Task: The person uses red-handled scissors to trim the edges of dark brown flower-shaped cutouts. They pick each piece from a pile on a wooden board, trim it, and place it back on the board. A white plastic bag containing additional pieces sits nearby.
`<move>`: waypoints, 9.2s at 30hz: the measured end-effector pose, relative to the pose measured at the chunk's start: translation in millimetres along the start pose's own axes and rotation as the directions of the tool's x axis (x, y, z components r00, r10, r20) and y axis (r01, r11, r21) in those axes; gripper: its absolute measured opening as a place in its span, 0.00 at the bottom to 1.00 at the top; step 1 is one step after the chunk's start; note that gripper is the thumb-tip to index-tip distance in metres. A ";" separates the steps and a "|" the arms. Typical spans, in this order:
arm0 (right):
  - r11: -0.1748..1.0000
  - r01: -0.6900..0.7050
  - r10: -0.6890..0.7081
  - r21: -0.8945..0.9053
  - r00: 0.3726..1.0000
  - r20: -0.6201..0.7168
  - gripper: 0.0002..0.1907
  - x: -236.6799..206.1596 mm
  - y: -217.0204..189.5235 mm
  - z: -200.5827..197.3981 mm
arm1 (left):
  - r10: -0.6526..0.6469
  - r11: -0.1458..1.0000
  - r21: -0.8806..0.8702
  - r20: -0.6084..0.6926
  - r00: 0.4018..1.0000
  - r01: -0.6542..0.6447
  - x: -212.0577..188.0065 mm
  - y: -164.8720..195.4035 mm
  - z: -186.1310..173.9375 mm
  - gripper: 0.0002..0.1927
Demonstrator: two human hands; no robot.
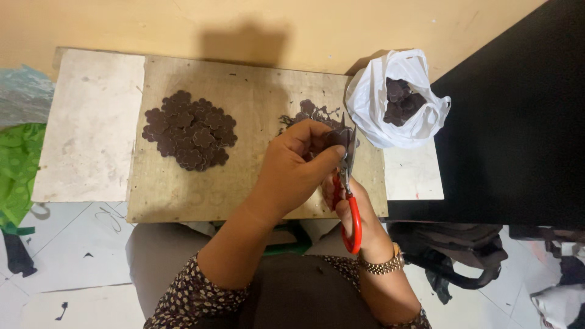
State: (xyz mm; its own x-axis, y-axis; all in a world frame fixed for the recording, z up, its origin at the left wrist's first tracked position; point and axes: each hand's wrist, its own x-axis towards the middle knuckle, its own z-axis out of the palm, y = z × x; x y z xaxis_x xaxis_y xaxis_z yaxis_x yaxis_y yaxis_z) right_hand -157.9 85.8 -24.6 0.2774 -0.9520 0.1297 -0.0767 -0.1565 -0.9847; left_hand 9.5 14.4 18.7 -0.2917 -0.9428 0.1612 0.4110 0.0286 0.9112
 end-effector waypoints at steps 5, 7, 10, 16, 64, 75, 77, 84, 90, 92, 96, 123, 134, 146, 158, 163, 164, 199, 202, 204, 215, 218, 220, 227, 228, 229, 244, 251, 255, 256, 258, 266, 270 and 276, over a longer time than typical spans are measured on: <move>0.996 -0.026 0.027 0.089 1.000 -0.010 0.44 -9.2 -6.6 2.7 | -0.127 0.988 -0.080 0.054 0.990 0.131 -5.3 1.7 3.9 0.05; 0.992 -0.029 0.030 0.121 0.999 -0.011 0.43 -11.8 -7.4 2.7 | -0.163 0.978 -0.118 0.087 0.983 0.173 -5.5 2.0 5.1 0.05; 0.995 0.027 -0.030 0.092 0.999 0.036 0.48 -14.6 -7.8 -1.6 | -0.211 0.951 -0.199 0.138 0.968 0.236 -4.8 3.1 3.0 0.05; 0.999 -0.007 0.006 0.042 1.000 0.027 0.48 -13.9 0.6 -6.6 | -0.201 0.952 -0.200 0.157 0.967 0.231 -2.5 0.0 2.2 0.05; 0.999 -0.007 0.005 -0.054 0.999 -0.044 0.47 -15.9 -8.8 -8.4 | -0.212 0.921 -0.303 0.135 0.968 0.244 -3.1 -19.9 7.8 0.05; 0.999 0.030 -0.030 -0.012 1.000 -0.009 0.45 -9.2 -2.6 -8.9 | -0.203 0.915 -0.320 0.161 0.966 0.245 -3.3 -22.9 6.3 0.05; 0.999 0.037 -0.037 0.010 0.999 0.003 0.44 -10.0 -4.2 -8.2 | -0.227 0.914 -0.295 0.197 0.954 0.279 -5.0 -19.7 6.4 0.05; 0.996 0.005 -0.005 0.089 1.000 0.002 0.41 -11.5 -5.5 -6.2 | -0.257 0.927 -0.237 0.162 0.953 0.290 -4.2 -14.5 9.5 0.06; 0.996 -0.011 0.016 0.084 0.998 -0.053 0.39 -7.5 4.4 -3.4 | -0.243 0.931 -0.252 0.114 0.963 0.265 -5.3 -19.9 11.2 0.06; 0.996 -0.013 0.021 0.093 0.997 -0.080 0.39 -5.6 7.2 -2.8 | -0.234 0.934 -0.257 0.085 0.968 0.248 -4.6 -24.1 13.7 0.06; 0.999 -0.014 0.018 0.048 0.996 -0.091 0.40 -5.7 6.3 -4.5 | -0.204 0.945 -0.247 0.060 0.977 0.213 -3.6 -30.6 13.5 0.06; 0.997 -0.063 0.066 0.043 0.994 -0.082 0.34 -10.1 -2.1 -5.8 | -0.119 0.974 -0.191 0.027 0.993 0.122 -2.0 -34.4 2.5 0.04; 0.998 -0.058 0.059 0.032 0.998 -0.034 0.42 -4.8 3.4 -7.7 | -0.139 0.960 -0.242 0.034 0.990 0.144 3.6 -22.7 -3.3 0.04; 0.995 -0.069 0.069 0.069 0.998 0.006 0.48 -0.3 4.2 -6.5 | -0.194 0.975 -0.110 0.017 0.981 0.195 2.8 -16.6 -5.8 0.06; 0.997 -0.027 0.025 -0.071 0.999 -0.025 0.48 -3.0 12.4 -11.7 | -0.146 0.989 0.012 -0.063 0.987 0.147 -0.5 -15.0 1.4 0.07; 0.998 -0.007 0.004 -0.064 0.999 -0.044 0.46 -6.9 8.2 -9.2 | -0.178 0.983 -0.054 -0.048 0.983 0.176 -3.6 -12.1 5.5 0.07; 0.998 0.004 -0.007 -0.068 0.999 -0.041 0.44 -6.7 7.6 -8.5 | -0.158 0.987 -0.044 -0.050 0.986 0.156 -3.6 -12.3 6.3 0.07; 0.999 0.039 -0.039 0.000 0.994 -0.101 0.36 -1.5 15.5 5.4 | -0.214 0.950 -0.231 0.008 0.977 0.210 0.4 -28.9 -0.8 0.08; 1.000 0.014 -0.014 -0.003 0.996 -0.083 0.36 -1.5 13.8 4.2 | -0.193 0.948 -0.254 0.018 0.981 0.191 2.6 -32.6 -1.7 0.07; 1.000 0.022 -0.022 -0.006 0.998 -0.058 0.36 -0.8 12.9 3.7 | -0.183 0.970 -0.161 0.001 0.983 0.181 1.1 -33.6 -2.8 0.07; 0.999 -0.044 0.044 0.007 0.994 -0.100 0.40 -2.5 2.6 10.2 | -0.163 0.981 -0.108 -0.032 0.986 0.158 -4.8 -27.2 -2.9 0.07; 0.998 -0.052 0.050 -0.016 0.993 -0.104 0.39 -3.4 0.0 9.4 | -0.154 0.982 -0.116 -0.041 0.987 0.148 -4.7 -27.8 -1.6 0.07; 0.998 -0.057 0.058 0.005 0.993 -0.104 0.39 -4.9 0.3 8.5 | -0.154 0.978 -0.146 -0.048 0.987 0.146 -3.9 -28.7 -0.7 0.06; 0.997 -0.076 0.073 -0.030 0.993 -0.095 0.35 -9.2 9.0 2.0 | -0.192 0.972 -0.146 -0.061 0.980 0.182 -3.8 -27.8 -1.1 0.05; 0.997 -0.078 0.074 -0.031 0.993 -0.096 0.34 -9.5 10.0 1.7 | -0.181 0.976 -0.130 -0.063 0.981 0.172 -4.4 -27.0 -1.7 0.06; 0.996 -0.079 0.075 -0.032 0.992 -0.097 0.34 -9.9 10.6 1.3 | -0.170 0.980 -0.114 -0.065 0.983 0.162 -5.0 -26.2 -2.2 0.06; 0.991 0.056 -0.033 0.121 0.983 -0.179 0.30 -13.0 21.5 16.2 | -0.214 0.968 -0.147 -0.079 0.974 0.201 -9.2 -24.7 5.6 0.09; 0.998 0.013 -0.007 0.066 0.995 -0.095 0.31 -14.0 12.8 14.2 | -0.093 0.995 -0.045 -0.143 0.985 0.087 -11.1 -21.3 6.2 0.10; 0.994 0.005 0.004 0.105 0.997 -0.079 0.29 -11.9 11.0 12.8 | -0.069 0.998 -0.009 -0.139 0.988 0.068 -15.6 -18.4 9.6 0.10; 0.992 -0.002 0.013 0.126 0.996 -0.087 0.29 -10.7 11.1 12.7 | -0.062 0.997 -0.045 -0.120 0.991 0.057 -15.2 -17.7 10.6 0.09; 0.994 0.020 -0.010 0.110 0.995 -0.096 0.30 -10.3 11.2 12.7 | -0.045 0.999 -0.016 -0.136 0.990 0.043 -16.2 -16.8 12.7 0.09; 0.997 0.043 -0.034 0.058 0.988 -0.150 0.32 -8.2 16.8 14.2 | -0.031 0.998 -0.051 -0.153 0.988 0.023 -14.7 -21.3 14.9 0.10; 0.998 0.027 -0.018 0.061 0.989 -0.150 0.33 -7.4 17.4 14.0 | -0.047 0.998 -0.058 -0.166 0.985 0.038 -12.6 -23.4 14.0 0.10; 0.996 0.030 -0.021 0.084 0.994 -0.108 0.33 -5.0 16.3 11.8 | -0.065 0.998 -0.035 -0.185 0.981 0.060 -10.8 -22.9 8.9 0.09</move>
State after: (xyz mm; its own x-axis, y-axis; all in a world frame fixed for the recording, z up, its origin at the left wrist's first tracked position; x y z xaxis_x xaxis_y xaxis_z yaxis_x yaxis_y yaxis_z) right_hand -149.2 91.1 -42.7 0.1736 -0.9714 0.1617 0.0127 -0.1620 -0.9867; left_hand -4.5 26.8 -0.6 -0.1528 -0.9879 0.0284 0.4232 -0.0394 0.9052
